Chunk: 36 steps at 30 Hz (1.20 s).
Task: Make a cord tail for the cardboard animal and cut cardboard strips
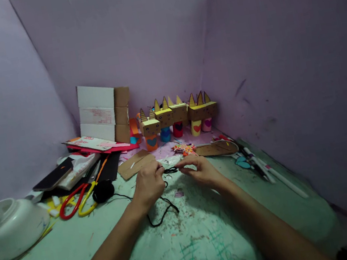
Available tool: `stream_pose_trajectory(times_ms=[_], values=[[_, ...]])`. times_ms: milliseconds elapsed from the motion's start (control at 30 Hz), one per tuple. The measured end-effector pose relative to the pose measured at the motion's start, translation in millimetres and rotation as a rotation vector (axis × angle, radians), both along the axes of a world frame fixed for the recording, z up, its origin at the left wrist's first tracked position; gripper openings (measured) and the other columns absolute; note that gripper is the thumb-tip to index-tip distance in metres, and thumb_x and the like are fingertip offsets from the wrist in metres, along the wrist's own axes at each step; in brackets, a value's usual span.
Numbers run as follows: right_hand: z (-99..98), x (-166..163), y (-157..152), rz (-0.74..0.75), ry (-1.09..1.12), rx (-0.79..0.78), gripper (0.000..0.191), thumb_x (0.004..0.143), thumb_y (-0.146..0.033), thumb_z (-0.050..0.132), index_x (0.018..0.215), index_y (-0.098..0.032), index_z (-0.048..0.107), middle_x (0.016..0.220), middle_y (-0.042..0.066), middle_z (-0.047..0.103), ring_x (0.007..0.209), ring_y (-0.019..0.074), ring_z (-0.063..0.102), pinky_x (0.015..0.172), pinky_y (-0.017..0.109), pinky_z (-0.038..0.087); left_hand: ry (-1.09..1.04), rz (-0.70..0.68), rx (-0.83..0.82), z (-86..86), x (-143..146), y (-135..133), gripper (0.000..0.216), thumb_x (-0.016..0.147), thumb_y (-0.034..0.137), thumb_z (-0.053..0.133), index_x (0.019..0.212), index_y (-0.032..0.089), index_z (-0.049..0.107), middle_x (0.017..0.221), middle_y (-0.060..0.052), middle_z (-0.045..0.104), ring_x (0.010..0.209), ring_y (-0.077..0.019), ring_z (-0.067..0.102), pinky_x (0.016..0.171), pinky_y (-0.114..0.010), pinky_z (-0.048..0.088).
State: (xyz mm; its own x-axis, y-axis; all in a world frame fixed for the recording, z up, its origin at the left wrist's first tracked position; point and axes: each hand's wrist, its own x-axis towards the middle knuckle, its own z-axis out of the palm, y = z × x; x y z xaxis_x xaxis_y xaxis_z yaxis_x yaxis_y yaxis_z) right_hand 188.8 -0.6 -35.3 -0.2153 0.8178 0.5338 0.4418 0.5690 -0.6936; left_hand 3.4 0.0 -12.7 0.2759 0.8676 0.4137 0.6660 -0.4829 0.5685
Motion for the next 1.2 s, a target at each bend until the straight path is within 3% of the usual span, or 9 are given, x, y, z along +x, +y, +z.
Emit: stream_pose_trajectory(times_ms=[233, 367, 567, 767, 933, 1100, 1200], values=[[-2.9, 4.4, 5.4, -0.192, 0.123, -0.027, 0.017, 0.073, -0.017, 0.057, 0.083, -0.018, 0.070, 0.082, 0.008, 0.070, 0.076, 0.0196, 0.064, 0.070, 0.032, 0.048, 0.041, -0.007, -0.018, 0.4, -7.7, 8.7, 0.017, 0.075, 0.015, 0.044, 0.058, 0.018, 0.045, 0.058, 0.000, 0.049, 0.060, -0.0144, 0.047, 0.057, -0.025, 0.030], [1.6, -4.9, -4.4, -0.196, 0.145, 0.032, 0.018, 0.075, -0.025, 0.058, 0.088, -0.018, 0.070, 0.088, 0.008, 0.070, 0.081, 0.0189, 0.064, 0.073, 0.031, 0.049, 0.060, -0.027, -0.029, -0.8, -5.2, 8.0, 0.017, 0.073, 0.014, 0.045, 0.057, 0.018, 0.046, 0.058, 0.000, 0.050, 0.061, -0.0149, 0.047, 0.059, -0.025, 0.030], [-8.4, -26.7, -12.2, -0.014, -0.157, 0.212, 0.035, 0.070, -0.028, 0.068, 0.103, -0.018, 0.065, 0.097, 0.011, 0.069, 0.088, 0.0230, 0.063, 0.084, 0.037, 0.045, 0.045, -0.050, -0.075, -3.6, 4.7, -0.8, 0.019, 0.073, 0.015, 0.045, 0.054, 0.018, 0.046, 0.055, 0.001, 0.048, 0.057, -0.0136, 0.045, 0.054, -0.024, 0.028], [-14.0, -34.0, -12.6, -0.103, -0.245, 0.233, 0.024, 0.075, -0.021, 0.063, 0.098, -0.025, 0.066, 0.083, 0.004, 0.072, 0.070, 0.0178, 0.066, 0.094, 0.039, 0.039, -0.064, -0.056, -0.154, -2.3, 11.0, -7.1, 0.019, 0.071, 0.014, 0.045, 0.054, 0.017, 0.052, 0.052, 0.002, 0.050, 0.054, -0.0122, 0.046, 0.051, -0.022, 0.031], [-10.7, -36.2, -15.5, -0.099, -0.087, 0.152, 0.017, 0.073, -0.016, 0.063, 0.083, -0.027, 0.070, 0.074, 0.000, 0.072, 0.058, 0.0147, 0.062, 0.093, 0.040, 0.039, -0.207, -0.075, -0.254, -4.0, 11.8, -3.2, 0.016, 0.068, 0.015, 0.048, 0.053, 0.016, 0.052, 0.049, 0.003, 0.050, 0.053, -0.0115, 0.050, 0.052, -0.021, 0.036], [-6.4, -34.7, -16.4, -0.113, 0.204, -0.148, 0.007, 0.068, -0.019, 0.065, 0.071, -0.019, 0.071, 0.064, 0.003, 0.069, 0.057, 0.0163, 0.059, 0.061, 0.030, 0.046, -0.361, -0.142, -0.428, -3.0, 9.9, 1.2, 0.014, 0.073, 0.027, 0.044, 0.071, 0.015, 0.051, 0.049, 0.003, 0.051, 0.041, -0.0106, 0.049, 0.041, -0.021, 0.039], [-6.3, -32.7, -14.6, -0.105, 0.288, -0.247, 0.008, 0.065, -0.021, 0.066, 0.069, -0.017, 0.071, 0.064, 0.003, 0.068, 0.058, 0.0156, 0.058, 0.056, 0.027, 0.043, -0.424, -0.186, -0.456, -2.3, 7.2, 3.3, 0.019, 0.069, 0.022, 0.046, 0.087, 0.014, 0.048, 0.056, 0.003, 0.052, 0.046, -0.0122, 0.054, 0.040, -0.022, 0.043]])
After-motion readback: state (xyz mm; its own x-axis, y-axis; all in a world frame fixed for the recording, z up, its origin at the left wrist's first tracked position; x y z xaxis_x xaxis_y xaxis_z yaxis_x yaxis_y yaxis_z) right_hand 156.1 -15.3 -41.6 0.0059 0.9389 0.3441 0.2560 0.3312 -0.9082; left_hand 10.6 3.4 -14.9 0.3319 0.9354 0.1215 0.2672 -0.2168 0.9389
